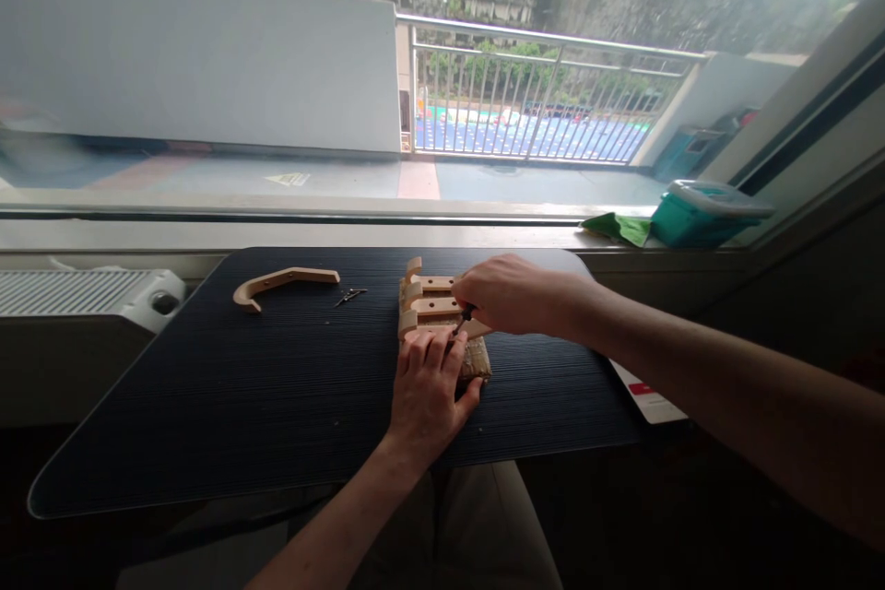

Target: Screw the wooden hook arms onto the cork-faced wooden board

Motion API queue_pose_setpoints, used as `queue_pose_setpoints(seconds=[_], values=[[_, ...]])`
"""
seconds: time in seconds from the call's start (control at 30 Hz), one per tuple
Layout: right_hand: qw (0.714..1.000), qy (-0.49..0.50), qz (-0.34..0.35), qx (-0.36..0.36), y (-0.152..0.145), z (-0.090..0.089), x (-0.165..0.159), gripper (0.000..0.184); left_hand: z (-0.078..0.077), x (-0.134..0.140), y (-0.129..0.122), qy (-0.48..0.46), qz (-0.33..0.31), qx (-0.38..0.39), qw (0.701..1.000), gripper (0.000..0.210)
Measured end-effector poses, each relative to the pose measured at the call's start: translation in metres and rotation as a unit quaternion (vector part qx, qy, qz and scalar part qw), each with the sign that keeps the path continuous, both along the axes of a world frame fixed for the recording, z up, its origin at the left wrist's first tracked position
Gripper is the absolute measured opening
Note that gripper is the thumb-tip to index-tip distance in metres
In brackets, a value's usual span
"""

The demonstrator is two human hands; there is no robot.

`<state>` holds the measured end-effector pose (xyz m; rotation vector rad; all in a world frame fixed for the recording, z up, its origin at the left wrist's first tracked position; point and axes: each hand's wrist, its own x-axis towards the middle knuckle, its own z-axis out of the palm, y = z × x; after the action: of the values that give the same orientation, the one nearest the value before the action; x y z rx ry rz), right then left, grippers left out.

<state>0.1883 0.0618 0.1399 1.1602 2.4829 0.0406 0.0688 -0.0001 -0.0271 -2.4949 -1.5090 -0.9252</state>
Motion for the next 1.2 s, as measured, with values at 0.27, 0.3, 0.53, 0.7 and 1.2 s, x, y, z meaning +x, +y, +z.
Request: queue_pose_setpoints(seconds=[0.27, 0.3, 0.53, 0.7, 1.2], values=[[0.998, 0.004, -0.064, -0.024, 0.013, -0.01, 0.012, 0.029, -0.001, 0.001, 0.0, 0.002, -0.002, -0.017, 1.0, 0.051], [0.997, 0.001, -0.073, -0.026, 0.012, -0.009, 0.012, 0.03, -0.001, 0.001, 0.0, 0.002, -0.002, -0.019, 1.0, 0.051], [0.998, -0.011, -0.036, -0.048, 0.005, 0.006, 0.004, 0.034, 0.0, 0.001, -0.001, 0.003, -0.004, -0.009, 1.0, 0.05], [0.999, 0.007, -0.003, -0.038, 0.004, 0.007, 0.001, 0.024, -0.001, 0.001, 0.001, -0.003, -0.001, -0.013, 1.0, 0.05], [0.999, -0.001, -0.051, -0.008, 0.0, 0.0, -0.004, 0.03, -0.001, 0.0, 0.0, -0.006, -0.005, -0.016, 1.0, 0.052]])
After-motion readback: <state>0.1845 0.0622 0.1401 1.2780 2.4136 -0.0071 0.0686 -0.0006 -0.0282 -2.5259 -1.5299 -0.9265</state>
